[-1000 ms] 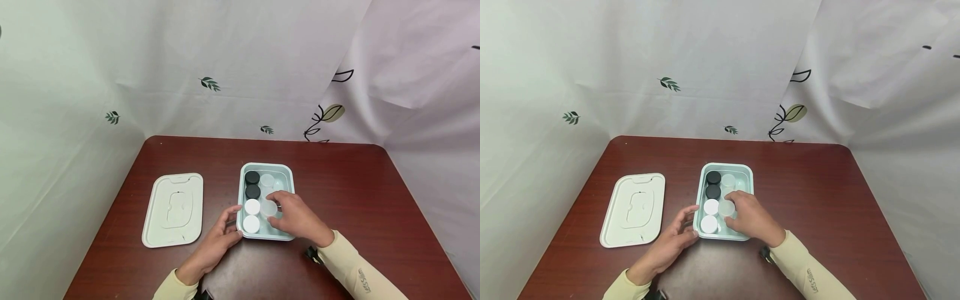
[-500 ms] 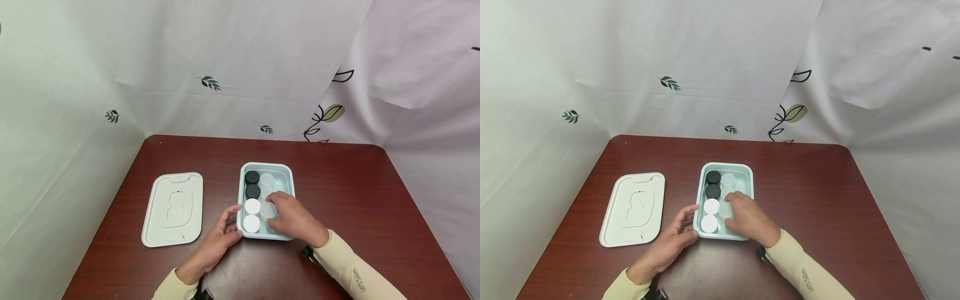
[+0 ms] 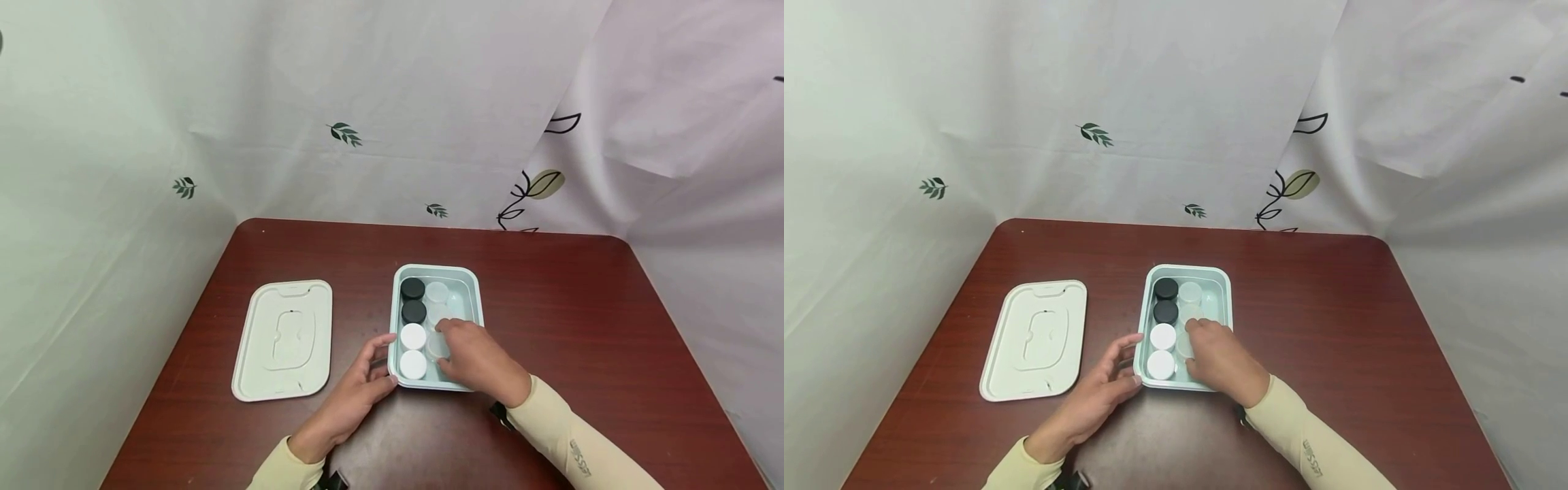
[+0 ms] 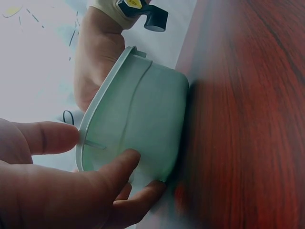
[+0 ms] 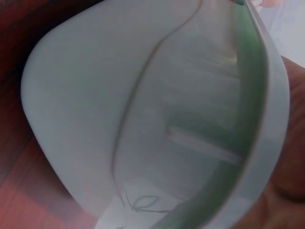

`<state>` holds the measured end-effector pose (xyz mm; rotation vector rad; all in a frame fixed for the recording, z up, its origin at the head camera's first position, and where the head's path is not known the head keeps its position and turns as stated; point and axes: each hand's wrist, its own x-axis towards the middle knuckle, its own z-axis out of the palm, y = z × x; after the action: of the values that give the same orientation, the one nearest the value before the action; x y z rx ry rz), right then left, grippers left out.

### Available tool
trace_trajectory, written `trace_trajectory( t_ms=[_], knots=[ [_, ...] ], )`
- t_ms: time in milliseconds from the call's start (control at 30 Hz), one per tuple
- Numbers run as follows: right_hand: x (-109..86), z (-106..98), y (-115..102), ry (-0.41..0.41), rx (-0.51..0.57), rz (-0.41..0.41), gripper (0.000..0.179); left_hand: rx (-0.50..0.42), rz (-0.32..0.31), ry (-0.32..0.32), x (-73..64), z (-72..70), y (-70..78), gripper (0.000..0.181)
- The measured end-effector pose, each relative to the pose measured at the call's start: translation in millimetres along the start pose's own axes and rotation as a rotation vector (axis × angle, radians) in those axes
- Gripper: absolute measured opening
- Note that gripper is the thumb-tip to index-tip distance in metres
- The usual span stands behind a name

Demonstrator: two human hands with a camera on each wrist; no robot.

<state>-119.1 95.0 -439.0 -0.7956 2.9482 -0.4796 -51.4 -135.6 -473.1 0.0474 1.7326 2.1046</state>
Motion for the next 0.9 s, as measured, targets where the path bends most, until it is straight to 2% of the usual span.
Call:
trace_trajectory(
  t_ms=[167, 300, 400, 533, 600, 700, 800, 900],
  knots=[
    [-0.7, -0.7, 0.9, 0.01, 0.009, -0.015, 0.037, -0.002, 0.0, -0.003, 0.9, 0.5, 0.5, 0.068],
    [-2.4, -3.0, -0.2, 0.024, 0.013, -0.009, 0.045, 0.001, -0.003, -0.006, 1.2, 0.1, 1.2, 0.068],
    [-5.5, -6.7, -3.5, 0.052, 0.028, 0.002, 0.05, 0.004, -0.004, -0.012, 1.0, -0.7, 3.4, 0.067],
    [-9.1, -13.8, -13.2, 0.108, 0.085, -0.011, 0.048, 0.022, -0.009, 0.005, -1.4, -3.6, 10.9, 0.066],
    [-9.9, -17.6, -20.8, 0.125, 0.144, -0.028, 0.047, 0.035, -0.017, 0.039, -3.6, -7.2, 16.2, 0.067],
    [-10.1, -21.9, -34.7, 0.112, 0.299, -0.057, 0.046, 0.05, -0.028, 0.119, -6.4, -15.9, 24.0, 0.069],
    [-8.7, -21.5, -50.1, 0.057, 0.495, -0.07, 0.046, 0.05, -0.036, 0.195, -9.8, -27.8, 31.7, 0.069],
    [-5.4, -16.0, -68.3, -0.002, 0.673, -0.07, 0.046, 0.06, -0.03, 0.244, -14.9, -44.3, 39.3, 0.067]
  ],
)
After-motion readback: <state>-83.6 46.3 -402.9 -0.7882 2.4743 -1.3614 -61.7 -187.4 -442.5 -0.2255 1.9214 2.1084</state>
